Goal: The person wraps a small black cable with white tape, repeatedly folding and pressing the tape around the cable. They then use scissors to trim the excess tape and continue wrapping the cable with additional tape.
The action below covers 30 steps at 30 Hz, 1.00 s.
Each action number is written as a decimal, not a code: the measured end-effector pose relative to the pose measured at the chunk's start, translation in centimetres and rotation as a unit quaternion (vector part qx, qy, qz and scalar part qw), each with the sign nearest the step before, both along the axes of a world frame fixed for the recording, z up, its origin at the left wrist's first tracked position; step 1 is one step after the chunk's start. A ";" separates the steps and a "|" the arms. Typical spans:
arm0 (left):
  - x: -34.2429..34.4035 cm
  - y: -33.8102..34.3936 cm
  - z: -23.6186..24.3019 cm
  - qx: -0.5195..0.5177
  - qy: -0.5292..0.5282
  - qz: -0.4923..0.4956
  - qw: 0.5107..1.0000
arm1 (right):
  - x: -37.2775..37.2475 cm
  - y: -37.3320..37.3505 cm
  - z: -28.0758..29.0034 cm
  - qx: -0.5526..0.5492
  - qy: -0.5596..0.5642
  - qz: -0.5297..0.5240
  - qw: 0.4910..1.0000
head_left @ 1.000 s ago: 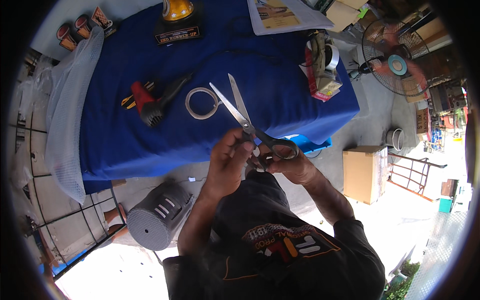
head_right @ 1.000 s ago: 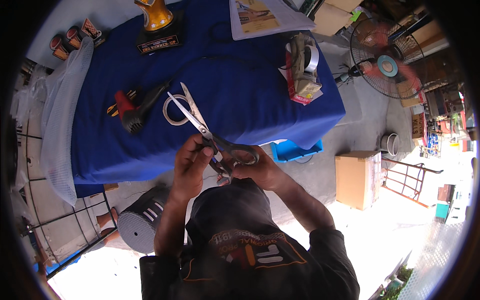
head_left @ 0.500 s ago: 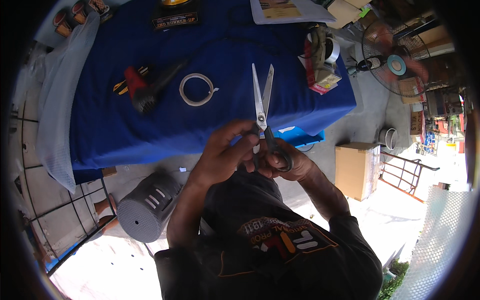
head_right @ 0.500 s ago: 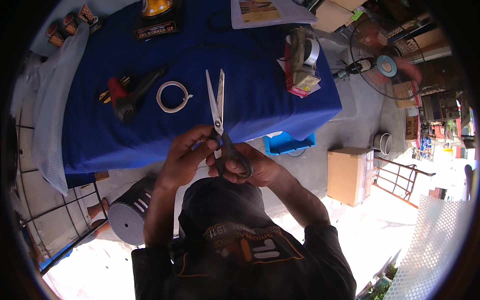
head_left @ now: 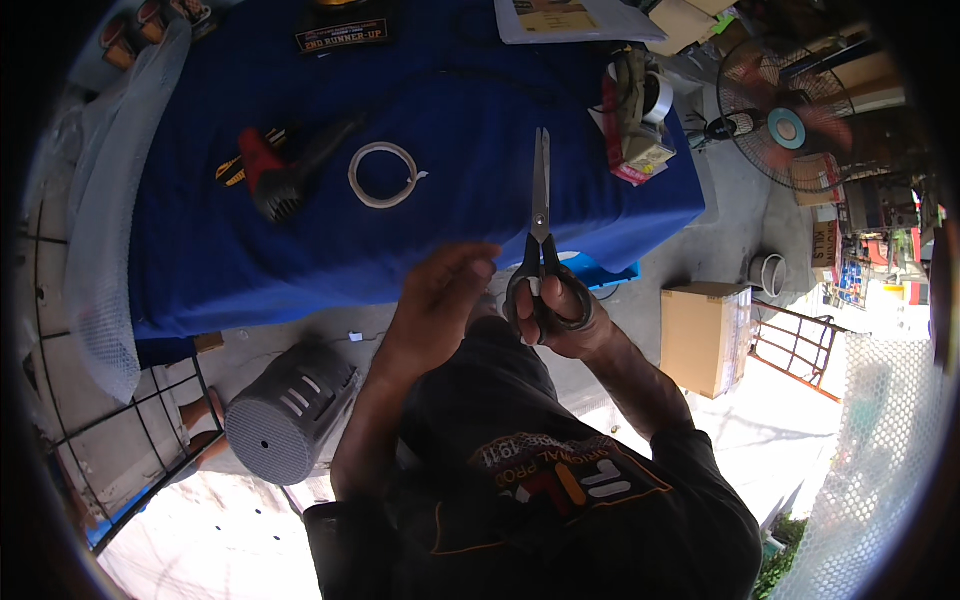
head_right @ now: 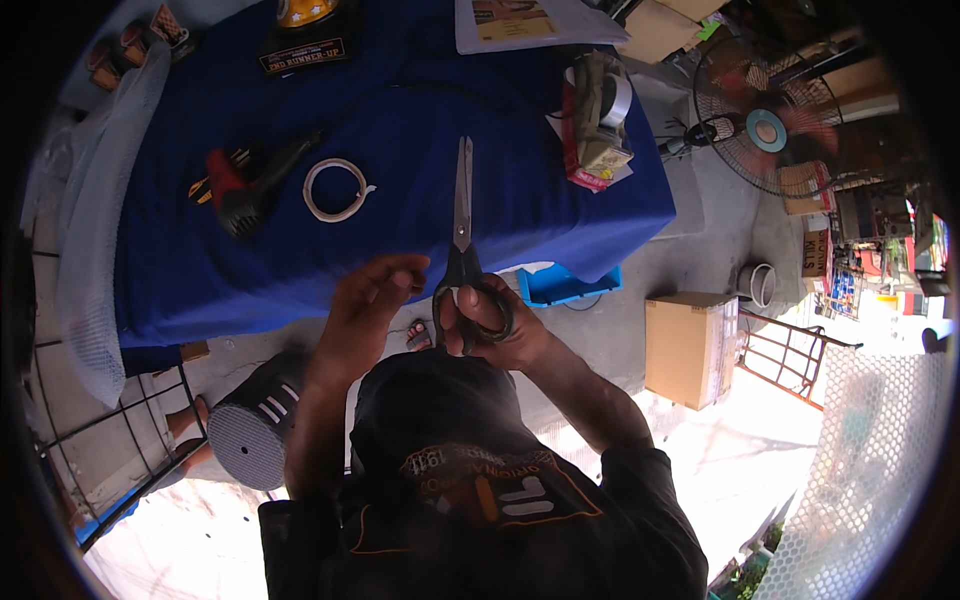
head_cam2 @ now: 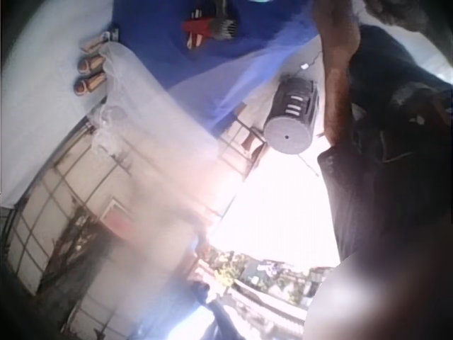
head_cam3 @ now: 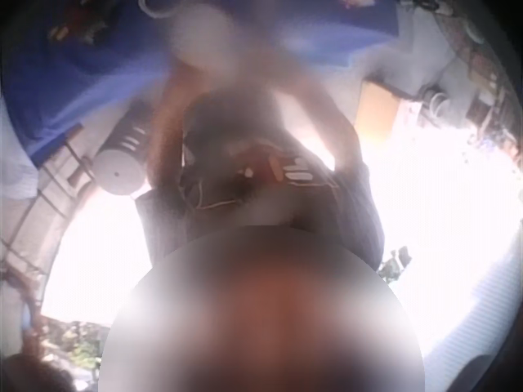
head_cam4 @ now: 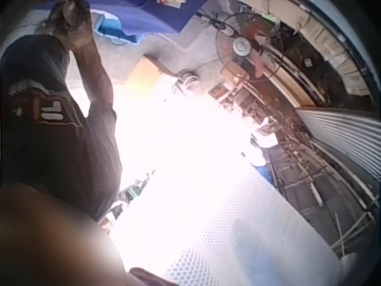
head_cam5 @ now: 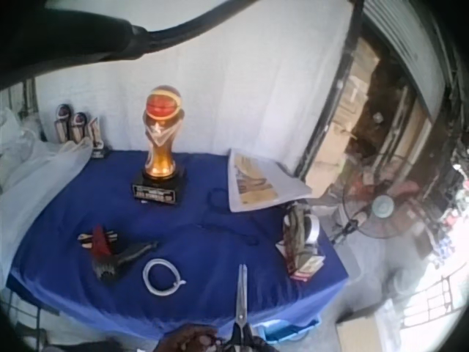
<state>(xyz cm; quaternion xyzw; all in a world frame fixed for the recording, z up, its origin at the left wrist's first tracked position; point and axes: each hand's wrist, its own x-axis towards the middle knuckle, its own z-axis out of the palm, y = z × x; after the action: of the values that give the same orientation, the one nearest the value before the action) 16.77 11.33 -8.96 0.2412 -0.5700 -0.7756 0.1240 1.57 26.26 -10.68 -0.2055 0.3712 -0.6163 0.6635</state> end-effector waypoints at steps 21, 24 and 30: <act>0.1 5.1 1.8 -0.371 0.052 0.122 0.919 | 1.9 -0.6 0.8 -0.029 0.137 -0.233 0.962; 0.4 4.9 1.3 -0.449 0.059 0.160 0.877 | 2.2 -0.8 1.6 -0.017 0.053 -0.242 0.969; 0.5 3.2 0.4 -0.516 0.116 0.128 0.839 | 2.6 -1.3 2.2 0.012 -0.053 -0.239 0.969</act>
<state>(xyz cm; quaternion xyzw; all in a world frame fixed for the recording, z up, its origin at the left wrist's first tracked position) 17.22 14.54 -8.54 0.1215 -0.8332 -0.3691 0.3934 4.14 24.95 -8.51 -0.0703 0.3814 -0.7627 0.5177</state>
